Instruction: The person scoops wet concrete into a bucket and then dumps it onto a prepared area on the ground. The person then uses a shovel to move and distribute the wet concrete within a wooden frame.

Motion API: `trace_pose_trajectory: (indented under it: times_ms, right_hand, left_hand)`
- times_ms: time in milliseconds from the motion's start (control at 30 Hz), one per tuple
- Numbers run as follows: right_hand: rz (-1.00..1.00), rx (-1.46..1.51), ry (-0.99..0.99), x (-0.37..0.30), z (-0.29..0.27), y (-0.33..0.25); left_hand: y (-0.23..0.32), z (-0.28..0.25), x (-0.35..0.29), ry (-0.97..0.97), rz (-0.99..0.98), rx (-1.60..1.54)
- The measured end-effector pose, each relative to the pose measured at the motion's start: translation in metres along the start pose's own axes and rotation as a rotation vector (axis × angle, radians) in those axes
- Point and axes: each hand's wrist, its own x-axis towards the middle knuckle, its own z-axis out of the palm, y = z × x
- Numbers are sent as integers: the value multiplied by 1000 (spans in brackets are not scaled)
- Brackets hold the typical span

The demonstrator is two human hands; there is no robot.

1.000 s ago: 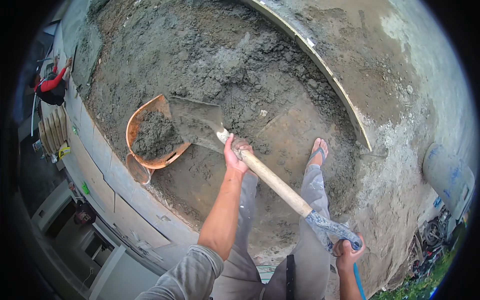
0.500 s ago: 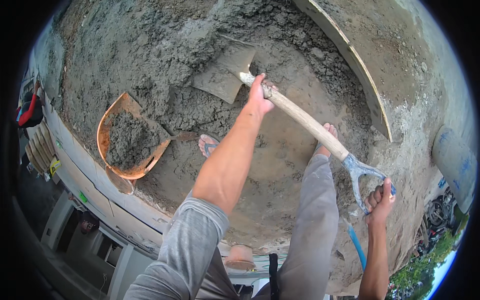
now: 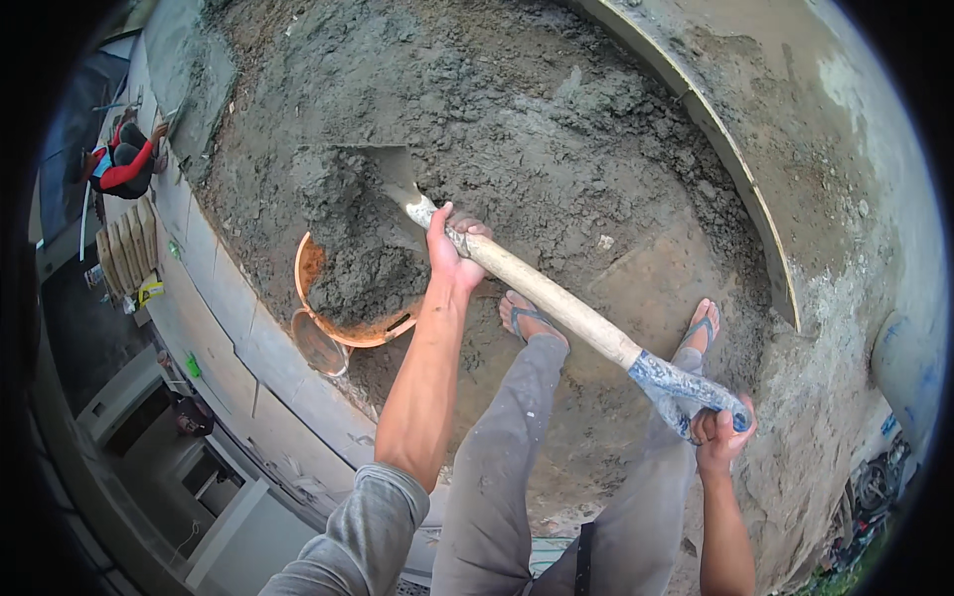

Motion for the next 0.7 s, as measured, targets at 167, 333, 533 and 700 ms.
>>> trace_pose_trajectory:
  times_ms: [167, 333, 533, 700]
  right_hand:
    - [-804, -411, -807, -55, 94, -78]
    - [-925, -587, -996, -38, 111, -117]
    - [-509, -377, -459, -55, 34, -180]
    - [623, 297, 274, -62, -86, -186]
  left_hand:
    - [80, -64, -71, -392, 91, -364]
    - [98, -97, -109, -343, 203, -294]
    - [18, -28, -107, -283, 154, -415]
    - [-167, 2, -32, 172, -178, -194]
